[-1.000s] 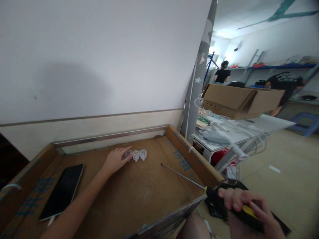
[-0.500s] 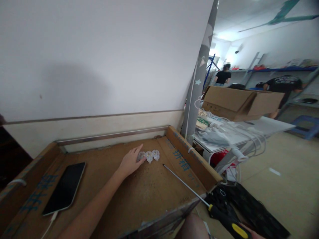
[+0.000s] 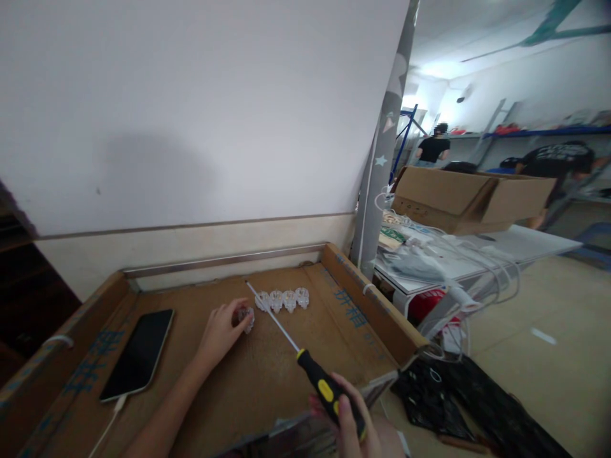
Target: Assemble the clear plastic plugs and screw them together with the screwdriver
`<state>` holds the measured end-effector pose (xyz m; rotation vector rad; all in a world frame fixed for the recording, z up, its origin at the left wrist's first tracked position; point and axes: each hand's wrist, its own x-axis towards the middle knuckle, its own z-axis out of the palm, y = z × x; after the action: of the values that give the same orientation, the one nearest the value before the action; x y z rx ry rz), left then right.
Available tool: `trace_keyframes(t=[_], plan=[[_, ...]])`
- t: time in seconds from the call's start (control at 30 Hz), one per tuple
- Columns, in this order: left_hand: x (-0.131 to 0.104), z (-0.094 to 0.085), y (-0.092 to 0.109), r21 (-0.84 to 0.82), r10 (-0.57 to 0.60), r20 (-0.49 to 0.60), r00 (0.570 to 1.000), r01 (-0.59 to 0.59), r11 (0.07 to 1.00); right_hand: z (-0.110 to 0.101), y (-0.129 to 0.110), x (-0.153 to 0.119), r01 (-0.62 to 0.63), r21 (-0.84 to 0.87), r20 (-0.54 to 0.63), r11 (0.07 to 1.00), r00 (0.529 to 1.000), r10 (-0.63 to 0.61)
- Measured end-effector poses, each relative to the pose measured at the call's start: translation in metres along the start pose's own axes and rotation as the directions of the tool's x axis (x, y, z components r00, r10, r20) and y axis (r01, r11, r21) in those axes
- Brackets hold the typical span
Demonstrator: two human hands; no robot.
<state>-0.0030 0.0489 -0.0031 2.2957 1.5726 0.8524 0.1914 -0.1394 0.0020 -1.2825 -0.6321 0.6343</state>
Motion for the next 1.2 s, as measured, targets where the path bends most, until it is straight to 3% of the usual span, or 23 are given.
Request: trace_keyframes(t=[0.1, 0.23, 0.47, 0.6, 0.77, 0.87, 0.97, 1.07, 1.2], plan=[[-0.012, -0.007, -0.009, 0.032, -0.054, -0.032, 0.998, 0.055, 0.998, 0.017, 0.017, -0.008, -0.014, -0.013, 0.024, 1.0, 1.0, 0.014], [-0.022, -0.011, -0.021, 0.02, -0.099, -0.083, 0.992, 0.101, 0.995, 0.024, 0.033, -0.012, 0.107, -0.082, -0.011, 0.991, 0.994, -0.109], [-0.024, -0.007, -0.025, -0.059, -0.084, -0.08, 0.993, 0.079, 0.995, 0.013, 0.042, -0.013, 0.182, -0.198, -0.061, 0.963, 0.978, -0.197], [-0.026, -0.006, -0.024, -0.049, -0.081, -0.088, 0.993, 0.077, 0.996, 0.003, 0.036, -0.015, 0.186, -0.241, -0.079, 0.952, 0.974, -0.211], [-0.029, -0.008, -0.023, -0.041, -0.048, -0.022, 0.999, 0.048, 0.998, -0.009, -0.005, 0.0, 0.262, -0.281, -0.062, 0.923, 0.955, -0.29], [-0.032, -0.009, -0.021, -0.058, -0.036, 0.013, 0.999, 0.037, 0.998, -0.005, -0.045, 0.019, 0.432, -0.248, -0.088, 0.867, 0.881, -0.464], [-0.034, -0.007, -0.016, -0.123, -0.01, 0.056, 0.998, 0.017, 0.992, 0.019, -0.086, 0.036, 0.634, -0.088, -0.073, 0.768, 0.765, -0.64], [-0.033, -0.004, -0.009, -0.161, 0.022, 0.079, 0.997, -0.009, 0.987, 0.056, -0.115, 0.048, 0.556, 0.115, 0.2, 0.823, 0.799, -0.567], [-0.033, -0.003, -0.004, -0.129, 0.028, 0.079, 0.996, -0.017, 0.991, 0.1, -0.124, 0.062, 0.422, 0.296, 0.228, 0.857, 0.84, -0.492]])
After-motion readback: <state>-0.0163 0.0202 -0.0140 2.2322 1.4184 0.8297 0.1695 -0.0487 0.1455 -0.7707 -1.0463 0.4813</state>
